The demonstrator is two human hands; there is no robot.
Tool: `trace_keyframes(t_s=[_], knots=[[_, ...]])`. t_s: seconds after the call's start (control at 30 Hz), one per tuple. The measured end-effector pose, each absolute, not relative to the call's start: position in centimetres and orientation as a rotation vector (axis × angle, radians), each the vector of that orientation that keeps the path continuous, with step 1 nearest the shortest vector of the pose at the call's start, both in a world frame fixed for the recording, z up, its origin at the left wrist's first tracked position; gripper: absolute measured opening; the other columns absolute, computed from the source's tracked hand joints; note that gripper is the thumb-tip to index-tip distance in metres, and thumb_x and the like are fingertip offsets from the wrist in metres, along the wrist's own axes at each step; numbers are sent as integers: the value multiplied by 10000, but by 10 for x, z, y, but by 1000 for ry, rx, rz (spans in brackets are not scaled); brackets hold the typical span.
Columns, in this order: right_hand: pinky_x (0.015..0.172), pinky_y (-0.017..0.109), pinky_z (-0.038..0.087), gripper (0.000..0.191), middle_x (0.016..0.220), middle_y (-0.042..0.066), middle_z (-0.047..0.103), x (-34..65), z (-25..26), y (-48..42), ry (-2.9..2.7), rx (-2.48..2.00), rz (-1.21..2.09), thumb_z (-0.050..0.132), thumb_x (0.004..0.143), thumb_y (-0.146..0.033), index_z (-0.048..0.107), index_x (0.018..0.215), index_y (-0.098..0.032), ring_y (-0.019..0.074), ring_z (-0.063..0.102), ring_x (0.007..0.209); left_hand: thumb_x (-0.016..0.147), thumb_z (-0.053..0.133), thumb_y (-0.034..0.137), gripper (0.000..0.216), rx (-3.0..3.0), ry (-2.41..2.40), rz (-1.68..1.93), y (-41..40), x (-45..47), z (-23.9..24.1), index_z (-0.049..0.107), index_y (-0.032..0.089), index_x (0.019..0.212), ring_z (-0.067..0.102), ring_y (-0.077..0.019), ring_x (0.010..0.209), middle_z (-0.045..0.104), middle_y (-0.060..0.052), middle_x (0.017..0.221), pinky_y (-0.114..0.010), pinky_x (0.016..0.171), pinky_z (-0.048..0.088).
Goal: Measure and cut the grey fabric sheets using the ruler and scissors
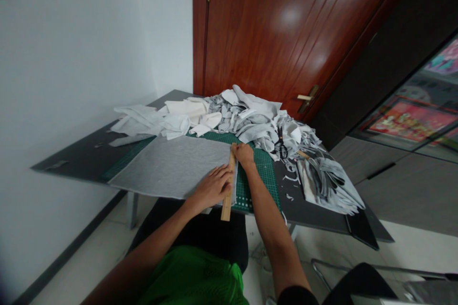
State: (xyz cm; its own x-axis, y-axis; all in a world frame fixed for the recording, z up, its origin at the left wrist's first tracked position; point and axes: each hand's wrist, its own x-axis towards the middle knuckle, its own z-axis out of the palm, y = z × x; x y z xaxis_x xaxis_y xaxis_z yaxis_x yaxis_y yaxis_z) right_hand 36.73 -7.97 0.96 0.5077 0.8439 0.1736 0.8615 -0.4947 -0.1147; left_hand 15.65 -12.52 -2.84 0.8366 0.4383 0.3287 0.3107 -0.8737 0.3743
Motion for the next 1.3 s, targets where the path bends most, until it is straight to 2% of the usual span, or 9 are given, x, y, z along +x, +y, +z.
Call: trace_keyframes(t_s=[0.43,1.3], knots=[[926,261,537,397,1183,206,799,364,12,-83,-1478,-2564,-115,464,1087,-329,797,1149,-121,252,768,1104,1047,513,290,346,2725,580,574,-126,156,-25,559,154,1361,400,-272,1569,540,-151,1593,-459,1323,290],[890,232,521,376,1147,173,816,365,13,-93,-1577,-2532,-117,500,1079,-326,820,1080,-129,229,767,1069,1039,500,279,310,2724,560,643,-127,155,-30,579,176,1321,423,-266,1555,571,-136,1567,-467,1312,307]])
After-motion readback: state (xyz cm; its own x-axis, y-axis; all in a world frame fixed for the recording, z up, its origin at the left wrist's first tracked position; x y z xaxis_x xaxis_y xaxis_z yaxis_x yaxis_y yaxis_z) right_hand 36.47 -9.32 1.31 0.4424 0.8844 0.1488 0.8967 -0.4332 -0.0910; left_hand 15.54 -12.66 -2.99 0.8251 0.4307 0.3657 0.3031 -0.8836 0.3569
